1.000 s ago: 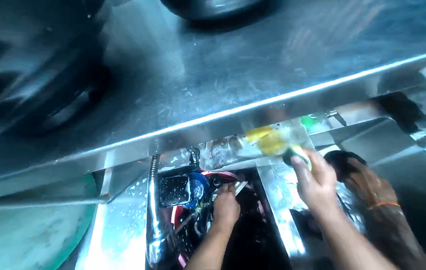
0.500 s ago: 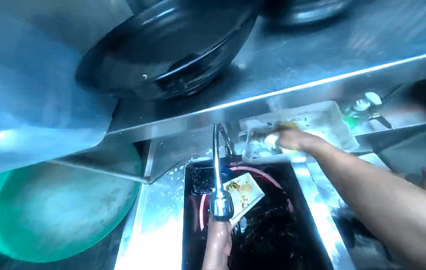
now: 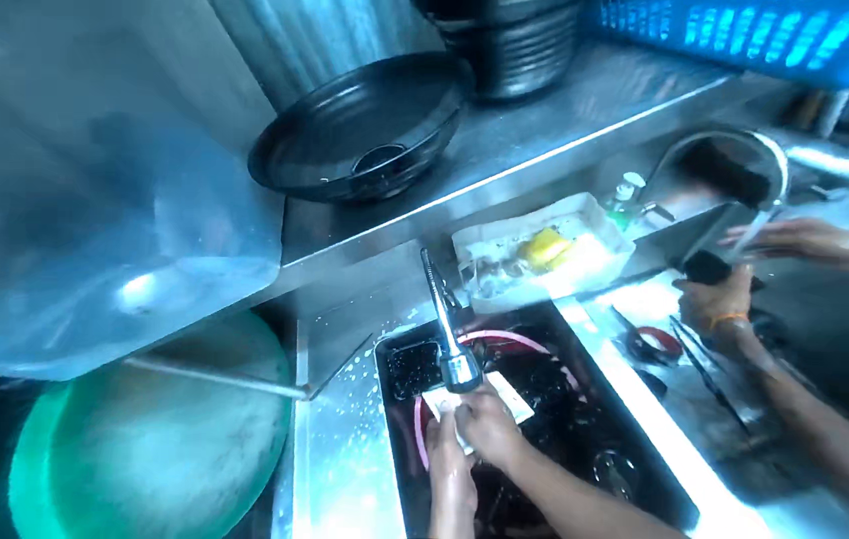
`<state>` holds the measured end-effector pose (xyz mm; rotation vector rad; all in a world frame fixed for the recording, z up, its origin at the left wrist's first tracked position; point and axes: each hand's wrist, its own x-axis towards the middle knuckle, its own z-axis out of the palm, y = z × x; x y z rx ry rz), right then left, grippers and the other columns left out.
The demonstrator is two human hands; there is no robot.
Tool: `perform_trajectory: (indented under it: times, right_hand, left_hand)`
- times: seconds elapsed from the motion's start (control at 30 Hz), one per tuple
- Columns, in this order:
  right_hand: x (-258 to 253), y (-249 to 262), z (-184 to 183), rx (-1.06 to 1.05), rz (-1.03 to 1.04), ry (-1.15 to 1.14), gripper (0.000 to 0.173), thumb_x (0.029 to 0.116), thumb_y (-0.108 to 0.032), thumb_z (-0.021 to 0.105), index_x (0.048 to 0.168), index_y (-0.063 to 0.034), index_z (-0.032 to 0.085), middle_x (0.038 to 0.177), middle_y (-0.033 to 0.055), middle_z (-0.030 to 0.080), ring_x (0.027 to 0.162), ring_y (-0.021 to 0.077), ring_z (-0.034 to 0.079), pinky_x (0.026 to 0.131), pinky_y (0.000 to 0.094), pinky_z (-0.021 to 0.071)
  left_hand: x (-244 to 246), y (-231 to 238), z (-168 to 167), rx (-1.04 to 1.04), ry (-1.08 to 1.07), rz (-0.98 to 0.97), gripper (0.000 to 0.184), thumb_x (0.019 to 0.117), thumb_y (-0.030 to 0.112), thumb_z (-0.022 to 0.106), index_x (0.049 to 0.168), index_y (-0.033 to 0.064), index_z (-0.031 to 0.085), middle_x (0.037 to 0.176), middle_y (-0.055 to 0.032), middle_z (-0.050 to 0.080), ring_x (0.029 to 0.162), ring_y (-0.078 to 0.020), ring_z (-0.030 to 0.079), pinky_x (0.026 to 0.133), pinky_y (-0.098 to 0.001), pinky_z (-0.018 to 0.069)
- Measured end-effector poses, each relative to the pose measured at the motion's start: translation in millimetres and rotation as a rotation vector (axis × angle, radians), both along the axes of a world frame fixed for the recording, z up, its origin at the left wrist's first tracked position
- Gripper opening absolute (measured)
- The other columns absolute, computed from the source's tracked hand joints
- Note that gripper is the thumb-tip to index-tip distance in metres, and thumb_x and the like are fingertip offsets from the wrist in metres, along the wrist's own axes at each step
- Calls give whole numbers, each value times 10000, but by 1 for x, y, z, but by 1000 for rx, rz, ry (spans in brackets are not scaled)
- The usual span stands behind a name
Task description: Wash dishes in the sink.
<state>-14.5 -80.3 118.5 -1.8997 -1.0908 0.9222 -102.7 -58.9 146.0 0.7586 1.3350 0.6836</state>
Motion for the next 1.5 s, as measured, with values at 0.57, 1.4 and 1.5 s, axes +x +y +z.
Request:
perform_trajectory:
  times: [0.57, 1.4, 1.5]
  right_hand:
    - [46, 32, -26, -22, -327, -68, 299, 965, -237, 569, 1147, -100, 762, 1294, 101, 680, 1290, 308, 573, 1109, 503, 455]
    - [14, 22, -2, 255, -226, 41, 355, 1009, -225, 455, 1149, -23, 711, 1290, 150, 650, 1286, 313, 566, 1108, 443, 454]
    - [38, 26, -25, 89, -412, 124, 335, 1020, -214, 528, 1237, -7, 678, 1344, 206, 611, 1321, 361, 545, 1130, 489, 443]
  left_hand:
    - [-18, 8, 32, 371, 95, -150, 323, 1070, 113, 492, 1353, -41, 480, 1095, -209, 683, 918, -260, 724, 783, -425, 638]
    - [-39, -21, 34, 418, 49, -191, 284, 994, -8, 465, 1274, -58, 472, 959, -139, 710, 817, -182, 736, 760, -369, 641]
    - [-46, -29, 39, 446, 47, -246, 365, 974, -57, 474, 1335, -49, 417, 1023, -124, 699, 857, -155, 733, 782, -342, 638]
